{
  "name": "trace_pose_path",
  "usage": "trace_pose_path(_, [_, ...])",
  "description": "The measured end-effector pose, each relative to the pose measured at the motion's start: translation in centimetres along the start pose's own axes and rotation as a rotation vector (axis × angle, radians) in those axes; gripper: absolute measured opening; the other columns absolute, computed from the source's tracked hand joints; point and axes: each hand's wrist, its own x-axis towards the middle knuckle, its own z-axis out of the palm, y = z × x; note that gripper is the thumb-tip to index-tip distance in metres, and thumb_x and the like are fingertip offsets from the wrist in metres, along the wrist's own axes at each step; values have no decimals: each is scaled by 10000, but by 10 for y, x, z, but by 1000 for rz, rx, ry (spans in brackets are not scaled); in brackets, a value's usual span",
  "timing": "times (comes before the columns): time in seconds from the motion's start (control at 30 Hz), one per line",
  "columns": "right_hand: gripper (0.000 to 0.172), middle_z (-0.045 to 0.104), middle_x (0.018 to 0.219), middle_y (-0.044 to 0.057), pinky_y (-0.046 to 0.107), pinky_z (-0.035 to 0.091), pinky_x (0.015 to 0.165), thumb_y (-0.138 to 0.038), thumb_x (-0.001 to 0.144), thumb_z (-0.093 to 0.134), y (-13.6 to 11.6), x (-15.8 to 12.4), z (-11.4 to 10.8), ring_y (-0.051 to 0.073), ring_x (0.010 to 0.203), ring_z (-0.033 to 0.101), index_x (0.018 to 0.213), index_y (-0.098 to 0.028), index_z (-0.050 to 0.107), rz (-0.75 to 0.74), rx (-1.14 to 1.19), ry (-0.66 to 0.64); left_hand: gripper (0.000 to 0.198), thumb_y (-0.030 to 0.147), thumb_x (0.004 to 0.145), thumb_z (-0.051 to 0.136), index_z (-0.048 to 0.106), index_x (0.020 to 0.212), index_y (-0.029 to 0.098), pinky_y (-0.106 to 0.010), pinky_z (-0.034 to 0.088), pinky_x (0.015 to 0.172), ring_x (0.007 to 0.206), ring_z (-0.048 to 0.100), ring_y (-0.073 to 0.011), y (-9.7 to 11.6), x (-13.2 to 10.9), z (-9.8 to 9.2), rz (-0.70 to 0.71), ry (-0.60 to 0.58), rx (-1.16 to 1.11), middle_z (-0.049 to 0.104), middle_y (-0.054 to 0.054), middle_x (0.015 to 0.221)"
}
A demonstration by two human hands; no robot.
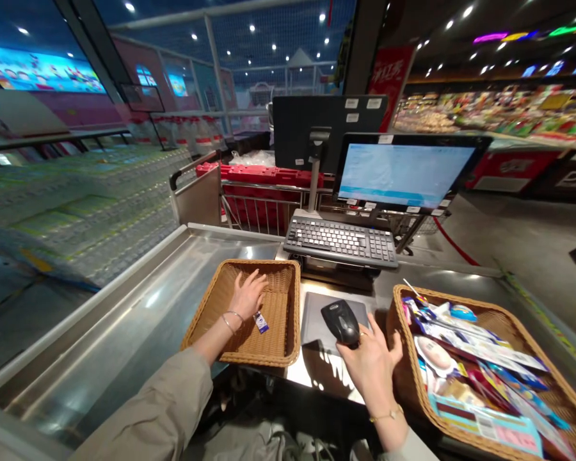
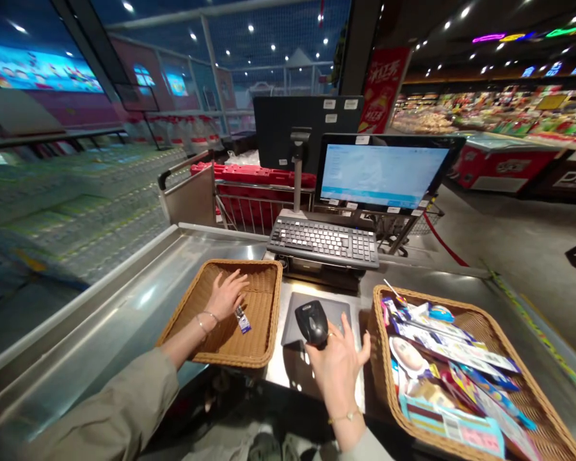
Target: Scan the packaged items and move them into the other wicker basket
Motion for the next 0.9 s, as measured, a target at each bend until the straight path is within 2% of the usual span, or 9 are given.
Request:
trace_pose_path(0.2, [227,729,1013,53,570,59,1086,-383,758,512,-2,-1,11,298,1235,486,755,-241,690,-20,-18,-29,353,227,870,492,605,1201,277,-635,120,1145,1370,400,-261,-29,-7,20,7,-96,-8,598,-70,1340])
trace_pose_path(0.43, [195,733,1009,39,568,85,1094,-373,750,536,0,-5,22,292,1227,507,725,-243,679,-22,-39,-26,316,219,878,482,625,1158,246,-617,89,1154,1321,459,-256,-45,-2,48,99,-233,83,623,-84,1304])
trace_pose_path(0.57, [198,734,994,34,577,96,1087,-384,757,541,3,-7,26,292,1225,510,732,-242,676,-33,-50,-16,316,143,893,435,652,1101,238,-585,159,1148,1255,520,-235,-51,-5,72,159,-309,104,658,-70,1249])
trace_pose_path(0.7, [231,737,969,37,592,95,1073,-401,780,515,5,-8,29,300,1213,516,749,-244,682,-29,-54,-14,263,115,898,442,681,977,193,-538,239,1111,1163,563,-241,-56,-13,93,246,-392,138,701,-106,1128])
trace_pose_path(0.9, [252,740,962,34,588,90,1080,-434,783,524,8,-9,32,304,1207,521,721,-250,684,-6,-47,-13,219,115,890,452,663,833,129,-510,302,1025,922,621,-242,-55,-18,109,337,-477,203,707,-147,899])
